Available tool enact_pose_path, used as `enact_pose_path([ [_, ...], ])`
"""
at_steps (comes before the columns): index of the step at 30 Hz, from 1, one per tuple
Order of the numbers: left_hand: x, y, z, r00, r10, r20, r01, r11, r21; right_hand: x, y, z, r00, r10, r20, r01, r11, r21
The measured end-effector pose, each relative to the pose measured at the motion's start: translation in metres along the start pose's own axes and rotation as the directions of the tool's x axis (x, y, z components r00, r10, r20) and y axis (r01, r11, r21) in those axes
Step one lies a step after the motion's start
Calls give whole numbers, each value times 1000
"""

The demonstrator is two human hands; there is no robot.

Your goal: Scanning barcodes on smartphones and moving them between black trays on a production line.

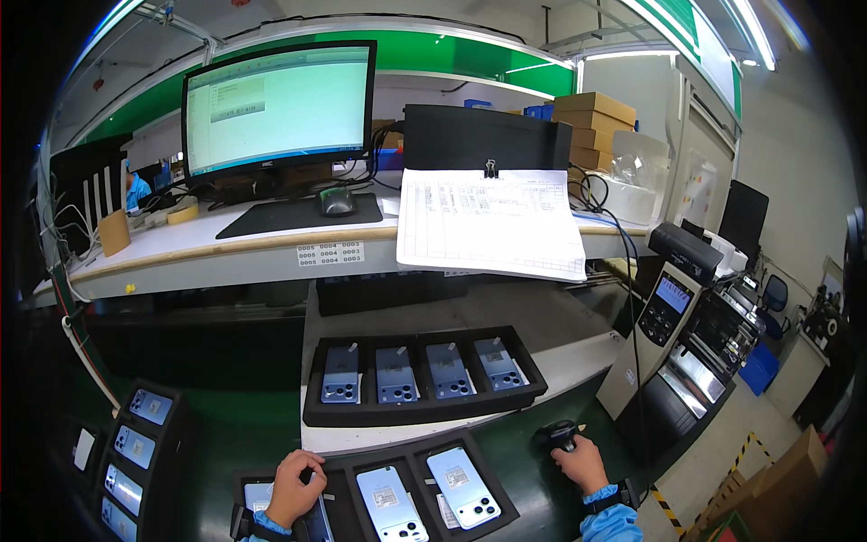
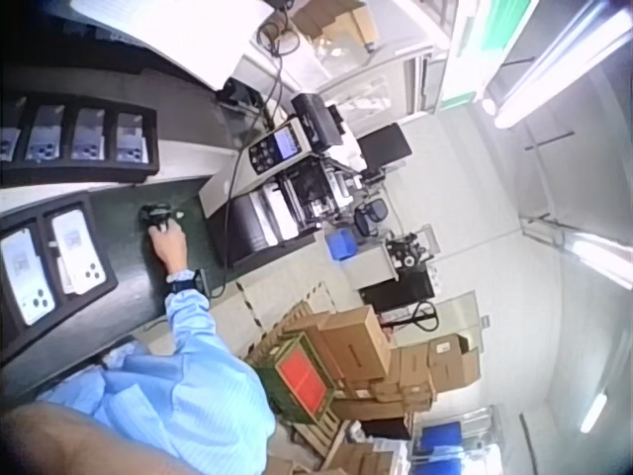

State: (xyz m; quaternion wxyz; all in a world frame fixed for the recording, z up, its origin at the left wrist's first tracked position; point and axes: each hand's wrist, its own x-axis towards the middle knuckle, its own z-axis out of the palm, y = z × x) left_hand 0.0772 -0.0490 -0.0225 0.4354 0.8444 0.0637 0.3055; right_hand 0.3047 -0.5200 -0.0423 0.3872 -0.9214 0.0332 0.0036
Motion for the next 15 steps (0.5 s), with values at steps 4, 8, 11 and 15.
enact_pose_path([
  [4,0,1,-1,1000,1,5,-1,1000,24,3,7,3,997,-74,-37,72,996,-58],
  [8,0,1,-1,999,14,29,-14,1000,27,0,3,3,997,-67,-43,67,998,-15],
  [11,1,3,-1,1000,4,12,-4,1000,21,-2,-4,-3,1000,21,-2,-21,1000,3],
  [15,0,4,-1,1000,-6,14,6,999,32,-4,-8,-5,1000,21,1,-21,1000,-18],
])
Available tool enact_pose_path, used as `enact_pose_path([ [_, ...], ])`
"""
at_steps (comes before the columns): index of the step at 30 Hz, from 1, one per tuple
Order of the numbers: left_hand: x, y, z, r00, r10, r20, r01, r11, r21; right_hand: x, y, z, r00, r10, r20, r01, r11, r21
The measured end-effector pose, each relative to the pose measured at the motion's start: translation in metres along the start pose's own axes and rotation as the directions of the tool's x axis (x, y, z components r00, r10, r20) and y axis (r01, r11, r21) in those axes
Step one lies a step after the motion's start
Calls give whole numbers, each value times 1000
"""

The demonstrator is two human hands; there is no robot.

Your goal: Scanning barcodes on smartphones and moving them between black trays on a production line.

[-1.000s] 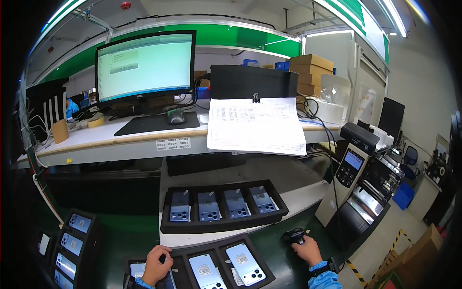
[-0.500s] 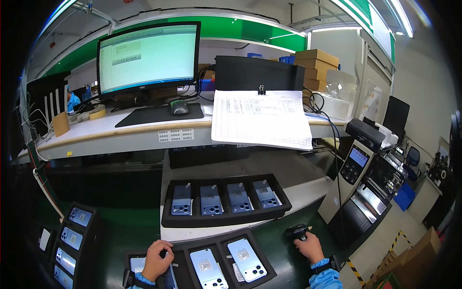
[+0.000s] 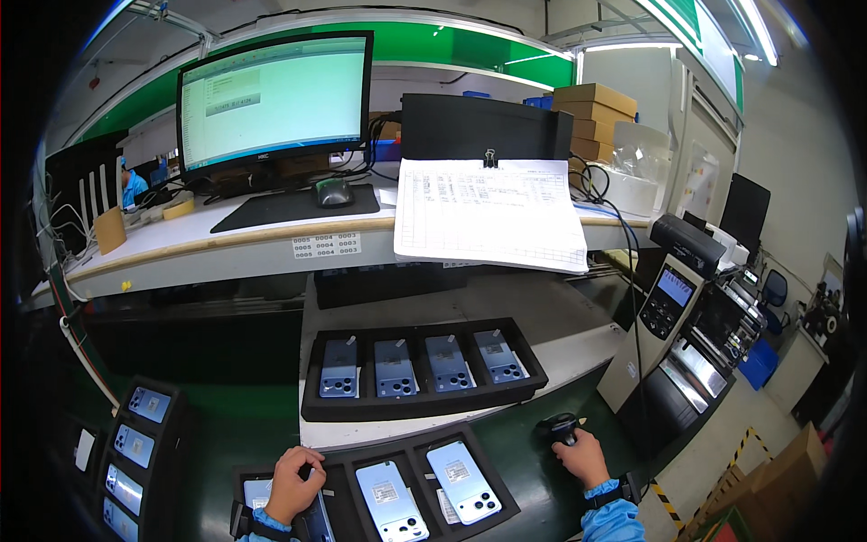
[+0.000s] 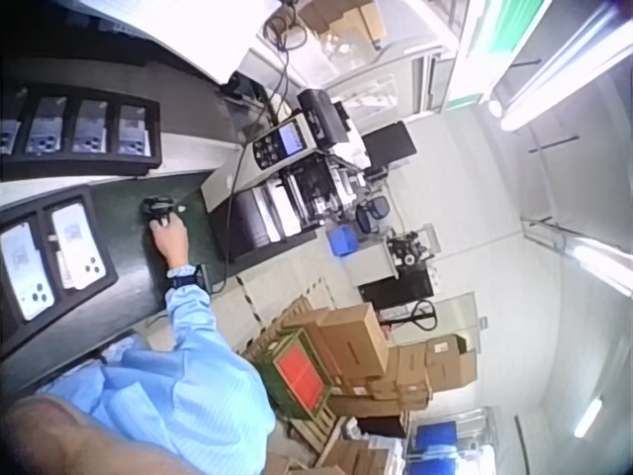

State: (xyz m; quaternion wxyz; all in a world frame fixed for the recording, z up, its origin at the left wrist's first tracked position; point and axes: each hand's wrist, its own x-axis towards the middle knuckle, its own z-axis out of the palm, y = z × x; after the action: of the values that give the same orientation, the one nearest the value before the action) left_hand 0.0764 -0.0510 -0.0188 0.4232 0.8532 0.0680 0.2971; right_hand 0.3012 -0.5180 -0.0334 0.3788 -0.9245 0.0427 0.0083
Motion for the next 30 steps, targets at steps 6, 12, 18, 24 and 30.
enact_pose_path([
  [6,2,-1,-1,1000,6,6,-6,1000,-14,1,3,2,1000,-3,5,2,1000,22],
  [12,1,0,0,1000,0,-1,0,1000,-16,0,-2,-1,1000,-10,0,10,1000,-4],
  [18,-1,2,-1,1000,-5,4,5,1000,-11,0,2,1,1000,11,12,-11,1000,23],
  [24,1,-1,0,1000,-6,-2,6,1000,-30,6,15,9,992,-111,-58,110,994,-14],
  [30,4,-3,1,1000,-5,3,5,1000,-29,-14,-14,-5,995,-61,-81,60,998,-15],
])
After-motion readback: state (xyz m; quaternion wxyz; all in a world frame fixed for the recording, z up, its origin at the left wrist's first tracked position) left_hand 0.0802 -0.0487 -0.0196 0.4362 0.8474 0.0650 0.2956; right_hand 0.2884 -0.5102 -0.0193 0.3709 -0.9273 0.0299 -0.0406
